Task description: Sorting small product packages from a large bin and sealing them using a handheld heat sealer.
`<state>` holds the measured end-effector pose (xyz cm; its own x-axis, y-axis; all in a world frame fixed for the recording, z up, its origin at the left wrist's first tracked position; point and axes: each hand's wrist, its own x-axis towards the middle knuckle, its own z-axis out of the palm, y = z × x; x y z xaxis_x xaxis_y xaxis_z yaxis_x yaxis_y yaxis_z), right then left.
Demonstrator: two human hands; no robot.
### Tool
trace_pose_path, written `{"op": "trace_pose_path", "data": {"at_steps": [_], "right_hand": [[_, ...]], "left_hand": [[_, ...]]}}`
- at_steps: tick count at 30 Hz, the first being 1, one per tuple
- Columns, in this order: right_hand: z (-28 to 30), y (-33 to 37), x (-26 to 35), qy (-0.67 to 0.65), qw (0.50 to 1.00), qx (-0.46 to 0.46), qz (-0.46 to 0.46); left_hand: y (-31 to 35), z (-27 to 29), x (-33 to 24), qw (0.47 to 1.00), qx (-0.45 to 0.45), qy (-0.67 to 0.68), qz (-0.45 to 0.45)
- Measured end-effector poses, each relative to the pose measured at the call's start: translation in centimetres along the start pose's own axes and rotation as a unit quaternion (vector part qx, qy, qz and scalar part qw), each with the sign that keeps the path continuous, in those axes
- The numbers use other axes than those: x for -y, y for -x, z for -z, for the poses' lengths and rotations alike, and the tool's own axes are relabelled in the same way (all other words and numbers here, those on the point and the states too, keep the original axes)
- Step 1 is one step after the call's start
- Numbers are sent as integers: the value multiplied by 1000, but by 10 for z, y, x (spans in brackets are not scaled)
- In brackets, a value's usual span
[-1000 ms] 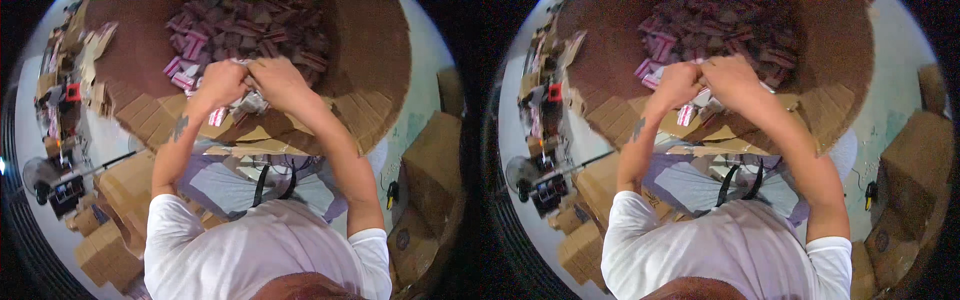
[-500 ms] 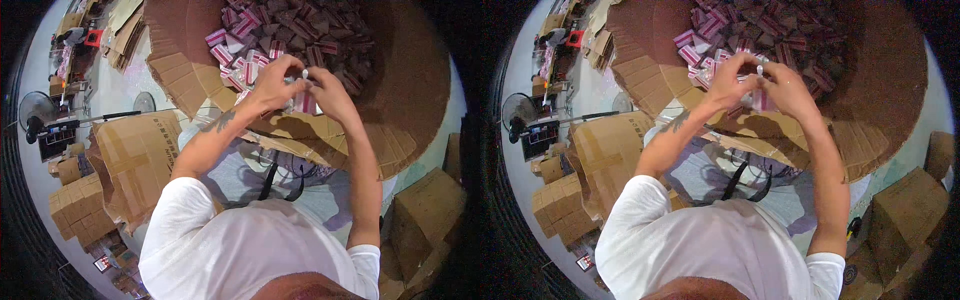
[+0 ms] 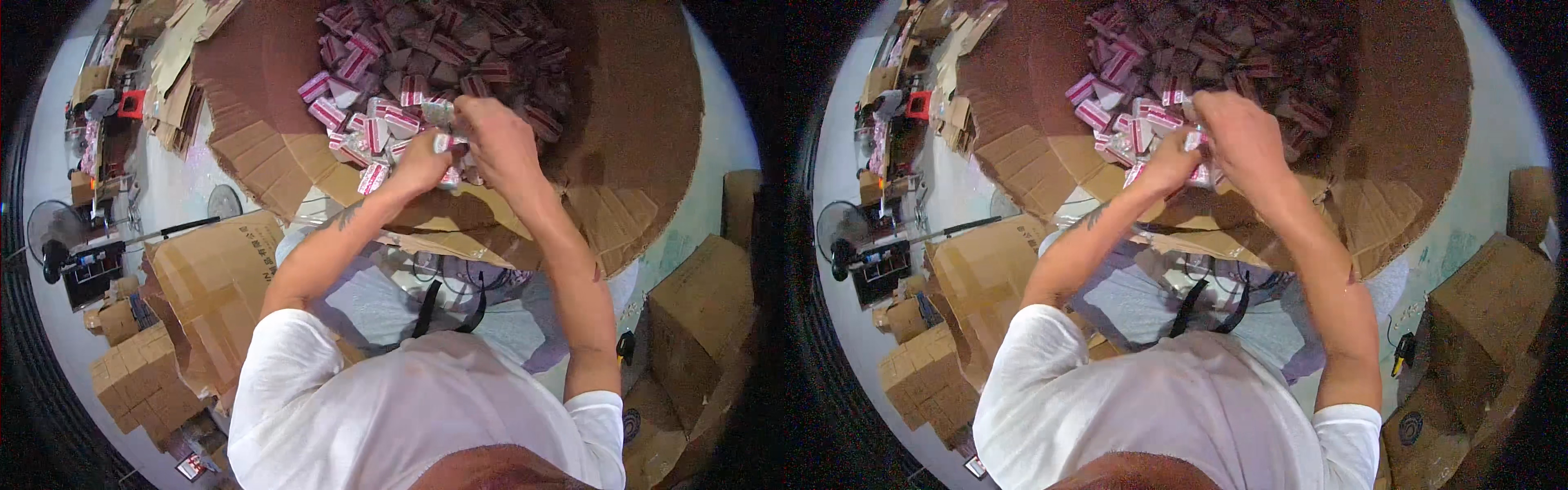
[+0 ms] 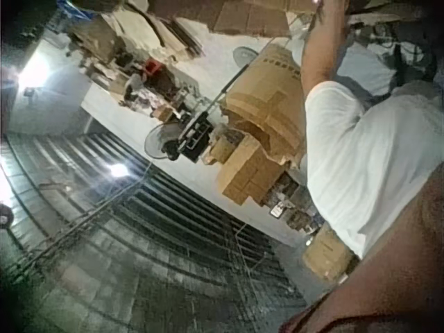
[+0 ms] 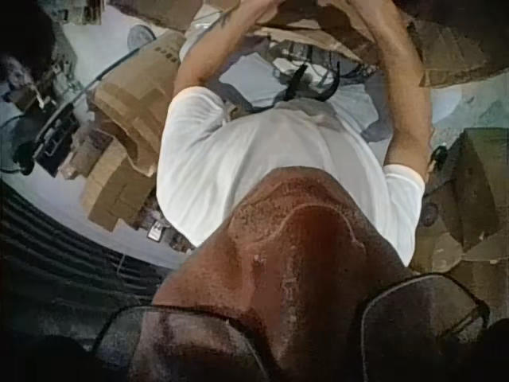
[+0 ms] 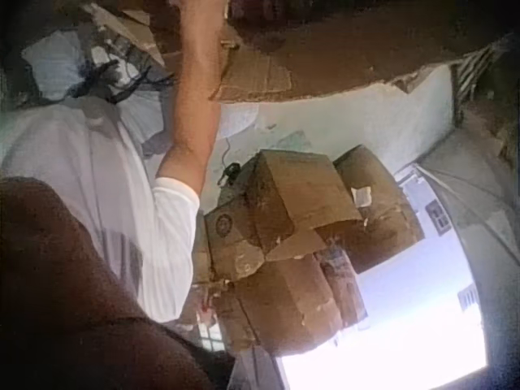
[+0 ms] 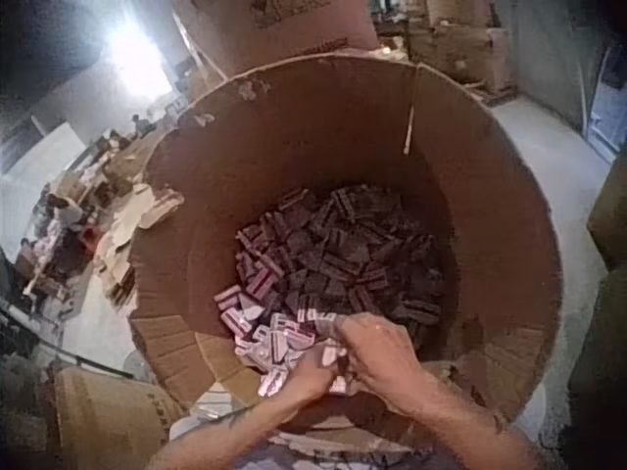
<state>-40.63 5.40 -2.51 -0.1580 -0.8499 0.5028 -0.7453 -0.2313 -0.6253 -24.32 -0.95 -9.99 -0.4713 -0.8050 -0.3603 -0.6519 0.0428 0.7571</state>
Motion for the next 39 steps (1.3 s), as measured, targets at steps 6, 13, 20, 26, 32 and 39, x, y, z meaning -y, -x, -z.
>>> {"op": "trace_pose_path", "data": {"at_steps": [6,13,20,26,32,39], "right_hand": [[-12,31,-8,148,925,349,-26],[-11,30,9,104,916,386,24],[8,12,-11,68,954,250,-152],[-28,-4,-26,-131,927,-134,-324],[-16,-2,-13,-374,870,-16,-320],[-14,0,-22,-63,998,27,-9]], "left_hand": [[-112,17,-36,900,-143,-345,-226],[-285,-4,44,895,-126,-379,-198],[-189,4,-65,876,27,-448,-173],[-81,31,-68,949,94,-32,-298],[-66,63,-46,918,342,153,-129],[-21,44,-31,868,233,437,49]]}}
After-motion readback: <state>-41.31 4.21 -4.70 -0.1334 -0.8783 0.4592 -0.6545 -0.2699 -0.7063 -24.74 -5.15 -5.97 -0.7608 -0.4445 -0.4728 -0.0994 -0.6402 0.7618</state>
